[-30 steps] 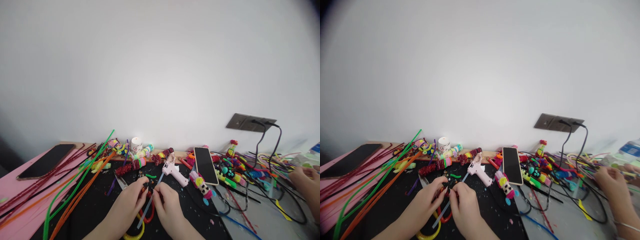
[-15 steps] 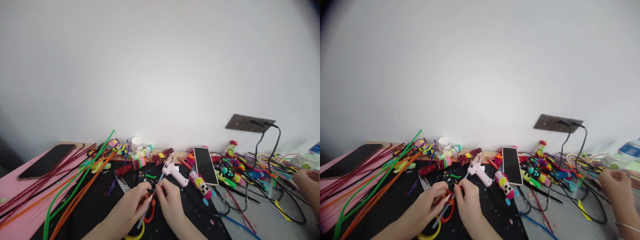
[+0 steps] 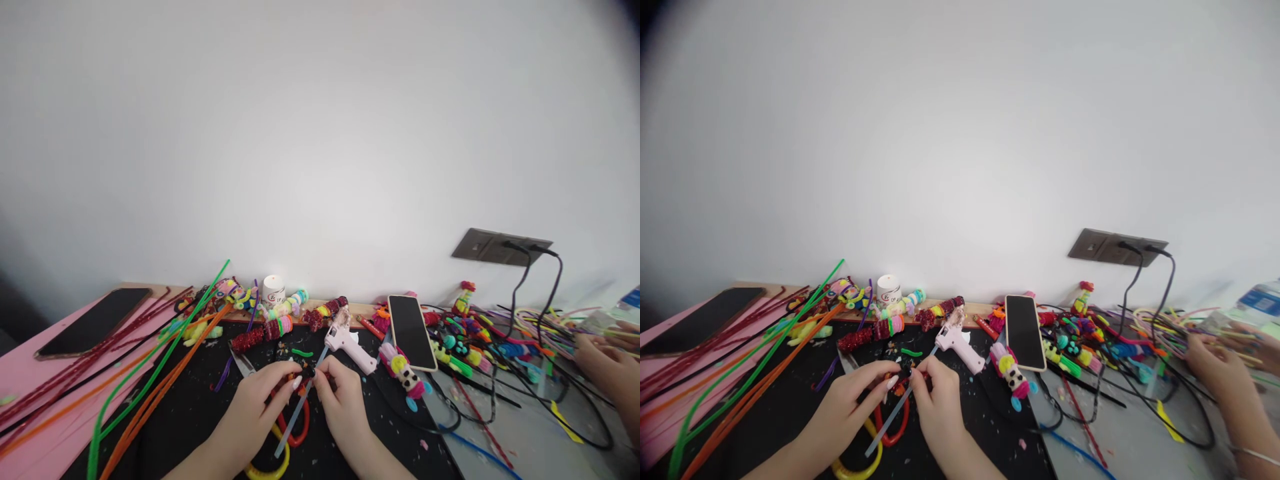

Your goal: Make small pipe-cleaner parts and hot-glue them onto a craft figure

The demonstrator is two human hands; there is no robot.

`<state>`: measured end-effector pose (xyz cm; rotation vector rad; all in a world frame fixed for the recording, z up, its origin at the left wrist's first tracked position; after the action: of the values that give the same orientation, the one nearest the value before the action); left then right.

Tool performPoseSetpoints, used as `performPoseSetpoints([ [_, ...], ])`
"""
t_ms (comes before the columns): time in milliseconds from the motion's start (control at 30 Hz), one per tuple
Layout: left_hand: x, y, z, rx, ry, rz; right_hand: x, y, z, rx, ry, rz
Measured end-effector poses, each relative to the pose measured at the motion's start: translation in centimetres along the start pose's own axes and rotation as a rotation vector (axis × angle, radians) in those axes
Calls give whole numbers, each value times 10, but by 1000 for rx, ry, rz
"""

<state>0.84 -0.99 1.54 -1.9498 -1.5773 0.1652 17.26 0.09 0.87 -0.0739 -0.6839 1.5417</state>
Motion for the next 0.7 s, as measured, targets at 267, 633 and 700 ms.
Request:
performPoseSetpoints([
  [267, 5, 4, 6, -285, -112, -13, 0, 0, -1, -23, -18, -14],
  [633, 7, 6, 7, -548, -207, 57, -2, 1, -3, -3, 33, -44],
  [700, 7, 7, 8, -577, -206, 68, -1, 1, -2, -2, 33, -45],
])
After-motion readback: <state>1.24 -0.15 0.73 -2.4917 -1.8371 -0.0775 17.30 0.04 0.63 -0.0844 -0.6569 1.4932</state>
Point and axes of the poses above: each hand's wrist, its own x-axis towards the middle knuckle, its own y-axis out of the palm, z = x × y, the point moved 1 cm from there along x, towards the middle knuckle
